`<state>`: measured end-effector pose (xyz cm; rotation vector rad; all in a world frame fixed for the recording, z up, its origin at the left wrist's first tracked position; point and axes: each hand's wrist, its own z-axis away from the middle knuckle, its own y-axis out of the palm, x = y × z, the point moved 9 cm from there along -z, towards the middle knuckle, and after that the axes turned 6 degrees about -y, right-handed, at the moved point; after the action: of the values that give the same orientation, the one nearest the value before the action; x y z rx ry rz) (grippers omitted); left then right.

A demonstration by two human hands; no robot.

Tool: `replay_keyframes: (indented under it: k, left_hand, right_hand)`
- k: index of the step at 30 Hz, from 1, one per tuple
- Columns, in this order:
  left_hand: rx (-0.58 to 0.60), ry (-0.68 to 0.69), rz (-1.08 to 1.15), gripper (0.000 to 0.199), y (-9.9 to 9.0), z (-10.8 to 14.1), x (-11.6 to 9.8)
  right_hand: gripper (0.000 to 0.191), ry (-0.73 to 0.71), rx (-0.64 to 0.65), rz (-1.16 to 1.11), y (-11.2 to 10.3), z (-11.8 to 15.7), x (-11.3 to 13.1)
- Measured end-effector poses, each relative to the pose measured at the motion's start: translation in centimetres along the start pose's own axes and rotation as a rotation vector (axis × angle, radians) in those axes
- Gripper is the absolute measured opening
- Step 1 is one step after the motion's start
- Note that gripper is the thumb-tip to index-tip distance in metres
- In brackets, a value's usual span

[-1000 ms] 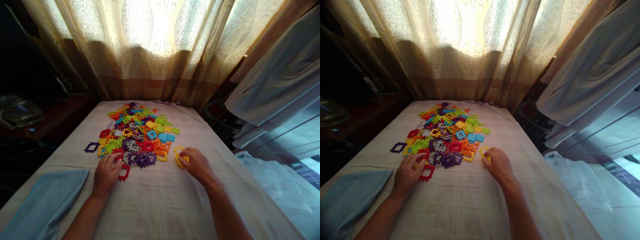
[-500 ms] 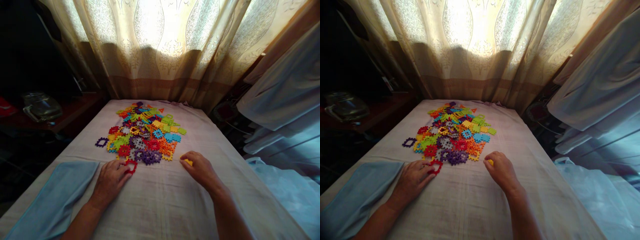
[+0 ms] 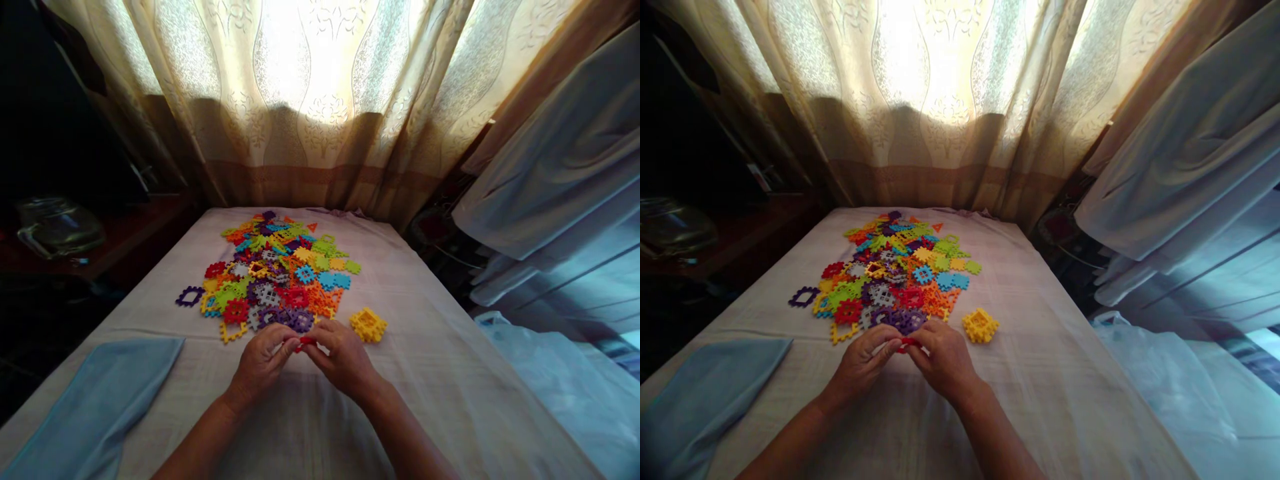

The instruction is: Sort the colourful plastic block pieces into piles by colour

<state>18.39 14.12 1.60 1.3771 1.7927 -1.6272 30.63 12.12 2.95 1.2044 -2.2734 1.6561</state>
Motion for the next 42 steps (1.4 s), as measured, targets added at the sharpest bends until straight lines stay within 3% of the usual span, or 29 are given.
replay_keyframes:
  k: [4,7,9,13,17,20,23,25,28,30,33,38,40,42]
  left_hand:
    - [-0.141,0.042,-0.108,0.029,-0.7,0.1,1.3]
    - [-0.267,0.133,-0.299,0.025,-1.3,0.8,2.2]
    - [-0.315,0.177,-0.389,0.023,-1.4,1.1,2.6]
    - [-0.313,0.213,-0.498,0.025,-0.7,1.2,2.8]
    - [-0.212,0.198,-0.582,0.036,0.6,0.8,3.3]
    - [-0.16,0.167,-0.654,0.039,1.3,0.5,3.9]
    - [-0.176,0.124,-0.712,0.036,1.4,0.4,4.3]
    - [-0.207,0.089,-0.736,0.034,1.1,0.3,4.5]
    - [-0.241,0.031,-0.758,0.031,0.5,0.3,4.7]
    - [-0.25,-0.01,-0.765,0.029,0.0,0.3,5.1]
    - [-0.261,-0.058,-0.767,0.029,-1.0,0.3,5.8]
    - [-0.292,-0.051,-0.746,0.032,-1.6,0.7,6.7]
    - [-0.305,-0.023,-0.724,0.033,-2.1,0.6,6.7]
    - [-0.337,-0.021,-0.705,0.034,-3.7,-0.3,6.9]
  right_hand:
    - [0.016,0.14,-0.111,0.016,-3.8,-0.4,-4.7]
    - [0.025,0.37,-0.23,0.066,-7.6,-0.4,-11.5]
    - [0.031,0.536,-0.219,0.139,-9.0,-0.1,-16.0]
    - [0.031,0.715,-0.073,0.212,-9.0,1.1,-21.7]
    - [0.032,0.761,-0.011,0.198,-8.3,2.7,-23.5]
    - [0.039,0.817,-0.022,0.298,-9.1,3.3,-23.5]
    - [0.038,0.773,-0.036,0.415,-9.4,1.9,-21.4]
    - [0.033,0.644,0.009,0.41,-7.9,-0.3,-18.7]
    - [0.03,0.444,0.196,0.359,-3.4,-3.4,-14.1]
    - [0.035,0.407,0.281,0.365,-0.7,-4.5,-11.8]
    - [0.046,0.414,0.3,0.379,2.0,-5.1,-9.4]
    - [0.044,0.37,0.242,0.346,4.3,-4.9,-6.4]
    - [0.042,0.348,0.236,0.318,4.4,-5.1,-6.4]
    - [0.041,0.346,0.207,0.314,3.6,-6.1,-7.4]
